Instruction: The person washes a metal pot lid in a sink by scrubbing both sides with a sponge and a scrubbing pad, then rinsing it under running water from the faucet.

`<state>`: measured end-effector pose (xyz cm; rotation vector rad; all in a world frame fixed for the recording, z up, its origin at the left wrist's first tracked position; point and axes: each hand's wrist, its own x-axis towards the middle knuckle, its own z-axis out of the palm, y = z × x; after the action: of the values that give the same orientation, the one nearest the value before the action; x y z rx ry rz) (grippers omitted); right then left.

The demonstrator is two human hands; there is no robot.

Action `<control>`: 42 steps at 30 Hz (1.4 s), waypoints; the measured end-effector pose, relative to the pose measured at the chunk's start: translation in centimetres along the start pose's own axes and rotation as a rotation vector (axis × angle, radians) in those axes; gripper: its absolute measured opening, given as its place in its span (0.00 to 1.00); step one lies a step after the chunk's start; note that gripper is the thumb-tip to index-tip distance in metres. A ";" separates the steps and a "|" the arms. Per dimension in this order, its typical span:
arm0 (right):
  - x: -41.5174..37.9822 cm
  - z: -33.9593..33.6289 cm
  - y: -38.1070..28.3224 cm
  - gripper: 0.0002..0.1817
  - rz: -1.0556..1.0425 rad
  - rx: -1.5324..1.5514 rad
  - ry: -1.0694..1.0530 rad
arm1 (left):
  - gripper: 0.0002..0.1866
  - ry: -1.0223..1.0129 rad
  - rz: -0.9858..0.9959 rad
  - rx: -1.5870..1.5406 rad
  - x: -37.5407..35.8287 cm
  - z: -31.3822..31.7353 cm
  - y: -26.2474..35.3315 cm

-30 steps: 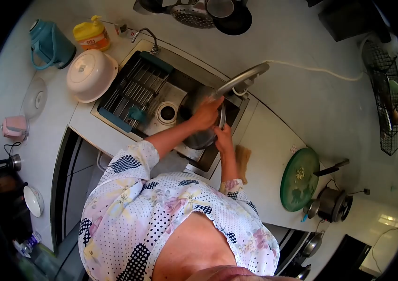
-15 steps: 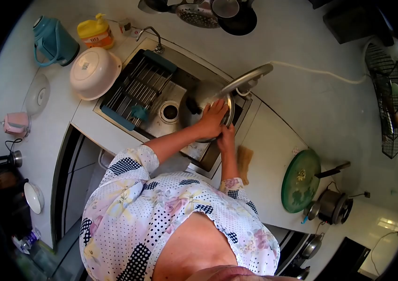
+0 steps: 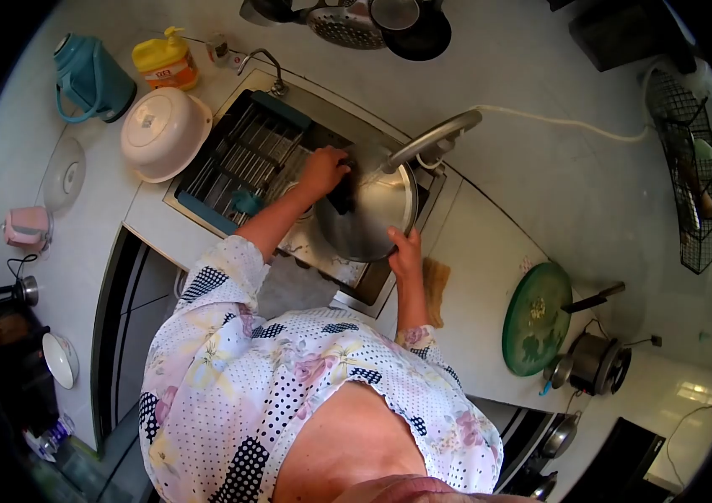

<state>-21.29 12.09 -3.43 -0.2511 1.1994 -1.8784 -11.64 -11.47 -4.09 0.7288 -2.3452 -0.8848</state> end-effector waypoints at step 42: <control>1.6 1.2 0.1 0.20 -0.058 0.203 0.065 | 0.21 0.052 0.084 -0.160 -10.9 2.6 5.6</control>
<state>-21.50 10.10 -3.31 -0.1162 1.0435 -2.0562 -7.11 0.18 -4.90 0.5768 -2.2128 -0.9904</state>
